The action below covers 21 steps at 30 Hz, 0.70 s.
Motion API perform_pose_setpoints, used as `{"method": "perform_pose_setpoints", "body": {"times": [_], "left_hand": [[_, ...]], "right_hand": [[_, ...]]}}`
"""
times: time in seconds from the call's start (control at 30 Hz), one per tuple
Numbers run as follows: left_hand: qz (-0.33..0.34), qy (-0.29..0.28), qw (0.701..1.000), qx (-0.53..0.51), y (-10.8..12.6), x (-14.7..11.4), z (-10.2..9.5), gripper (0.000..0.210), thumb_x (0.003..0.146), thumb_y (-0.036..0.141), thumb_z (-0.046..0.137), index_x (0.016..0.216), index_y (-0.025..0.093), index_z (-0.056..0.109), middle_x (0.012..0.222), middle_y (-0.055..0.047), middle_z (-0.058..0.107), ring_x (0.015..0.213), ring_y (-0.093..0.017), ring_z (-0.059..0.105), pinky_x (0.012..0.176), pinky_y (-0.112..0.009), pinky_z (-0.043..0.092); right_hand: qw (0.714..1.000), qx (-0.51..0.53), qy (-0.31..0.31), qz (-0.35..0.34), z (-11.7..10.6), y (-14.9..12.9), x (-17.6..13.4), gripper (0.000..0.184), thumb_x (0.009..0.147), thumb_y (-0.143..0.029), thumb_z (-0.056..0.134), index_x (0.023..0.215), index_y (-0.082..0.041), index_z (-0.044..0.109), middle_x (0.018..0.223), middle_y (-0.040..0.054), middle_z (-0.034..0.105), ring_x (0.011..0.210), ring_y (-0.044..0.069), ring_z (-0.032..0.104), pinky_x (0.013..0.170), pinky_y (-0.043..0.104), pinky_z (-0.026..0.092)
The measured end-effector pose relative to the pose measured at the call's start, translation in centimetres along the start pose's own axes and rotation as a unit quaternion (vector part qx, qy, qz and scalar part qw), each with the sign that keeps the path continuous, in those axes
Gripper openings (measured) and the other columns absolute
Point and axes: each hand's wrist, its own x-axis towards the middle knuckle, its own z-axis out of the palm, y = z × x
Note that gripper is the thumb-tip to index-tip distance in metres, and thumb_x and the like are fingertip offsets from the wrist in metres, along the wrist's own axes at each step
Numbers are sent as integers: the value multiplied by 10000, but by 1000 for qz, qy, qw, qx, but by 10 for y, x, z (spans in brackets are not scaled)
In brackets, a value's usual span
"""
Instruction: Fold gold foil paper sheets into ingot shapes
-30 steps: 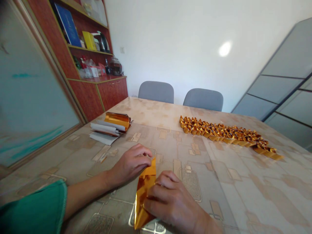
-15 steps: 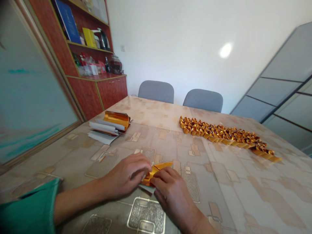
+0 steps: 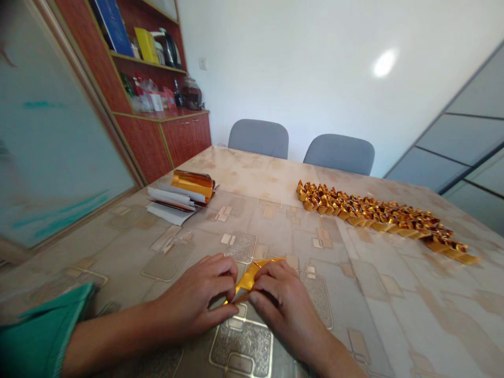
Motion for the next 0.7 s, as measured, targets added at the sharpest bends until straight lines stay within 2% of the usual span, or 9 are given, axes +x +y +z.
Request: {"method": "perform_pose_setpoints", "body": {"times": [0.13, 0.4, 0.57, 0.7], "left_hand": [[-26, 18, 999, -15, 1, -6, 1, 96, 849, 213, 669, 773, 189, 614, 926, -12, 593, 912, -193, 525, 797, -328, 373], [-65, 46, 997, -15, 2, -6, 4, 152, 769, 166, 722, 712, 177, 582, 886, -6, 583, 877, -192, 510, 779, -337, 350], [-55, 61, 997, -5, 1, -4, 7, 174, 739, 103, 702, 683, 168, 551, 847, -1, 570, 844, -182, 502, 761, -333, 346], [-40, 62, 997, 3, 0, -5, 7, 168, 770, 120, 682, 700, 172, 538, 855, -3, 566, 842, -183, 495, 764, -337, 351]], "right_hand": [[1000, 5, 17, 20, 3, -1, 1, 188, 936, -155, 559, 765, -203, 622, 880, 34, 638, 875, 208, 562, 764, 351, 434], [996, -62, 55, 40, 14, 4, 2, 189, 854, -99, 587, 707, -201, 525, 802, 27, 572, 831, 222, 511, 717, 346, 395], [995, -80, 51, 36, 17, 5, 2, 192, 850, -75, 578, 726, -199, 500, 803, 23, 557, 824, 220, 490, 723, 348, 384], [993, -97, 50, 39, 19, 4, 3, 198, 864, -86, 573, 723, -201, 495, 814, 26, 547, 829, 226, 478, 735, 361, 378]]}}
